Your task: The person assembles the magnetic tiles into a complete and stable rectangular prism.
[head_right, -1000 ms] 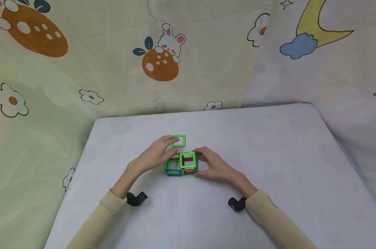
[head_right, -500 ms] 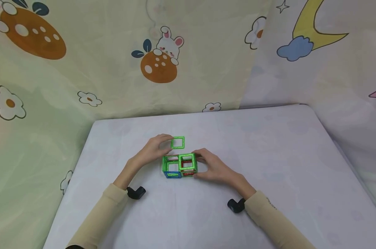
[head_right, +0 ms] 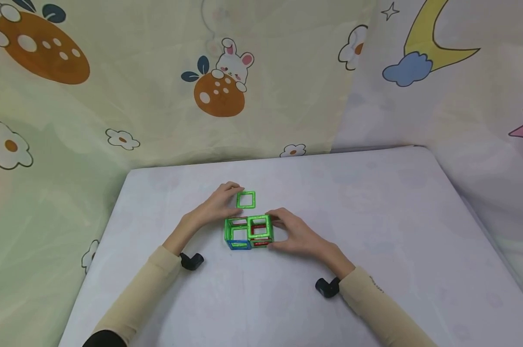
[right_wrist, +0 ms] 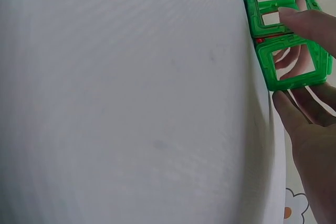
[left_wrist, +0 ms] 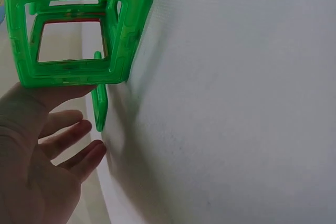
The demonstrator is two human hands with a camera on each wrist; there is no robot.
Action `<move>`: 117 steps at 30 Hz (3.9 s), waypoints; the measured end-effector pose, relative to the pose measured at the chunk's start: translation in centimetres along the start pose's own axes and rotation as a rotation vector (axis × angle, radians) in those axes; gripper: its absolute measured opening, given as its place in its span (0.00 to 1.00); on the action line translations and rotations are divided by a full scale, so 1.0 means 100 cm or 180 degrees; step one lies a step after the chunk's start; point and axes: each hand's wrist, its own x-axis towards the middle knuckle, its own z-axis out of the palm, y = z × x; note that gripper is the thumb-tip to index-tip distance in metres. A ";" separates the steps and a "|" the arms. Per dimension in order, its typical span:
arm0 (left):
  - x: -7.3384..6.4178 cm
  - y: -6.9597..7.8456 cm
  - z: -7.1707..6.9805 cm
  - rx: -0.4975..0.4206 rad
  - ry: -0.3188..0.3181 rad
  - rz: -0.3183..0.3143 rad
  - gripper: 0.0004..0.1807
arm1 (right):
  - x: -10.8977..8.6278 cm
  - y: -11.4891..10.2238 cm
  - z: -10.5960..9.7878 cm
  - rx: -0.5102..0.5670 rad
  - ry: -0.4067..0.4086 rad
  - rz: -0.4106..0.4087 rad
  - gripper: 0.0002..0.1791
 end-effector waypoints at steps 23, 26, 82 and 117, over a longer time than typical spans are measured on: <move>0.022 0.018 -0.003 0.0527 -0.0627 -0.0029 0.34 | 0.001 0.000 0.000 0.0072 -0.0026 0.0003 0.43; 0.024 0.019 -0.003 0.0562 -0.0649 -0.0010 0.33 | 0.001 -0.001 0.000 0.0050 -0.0019 0.0009 0.43; -0.061 0.052 -0.041 0.0067 -0.0201 -0.0099 0.33 | 0.001 0.001 0.001 0.0046 0.0020 -0.0047 0.42; -0.067 0.070 -0.032 0.0171 -0.0592 0.0062 0.30 | 0.003 0.001 0.000 0.0142 -0.0014 -0.0072 0.42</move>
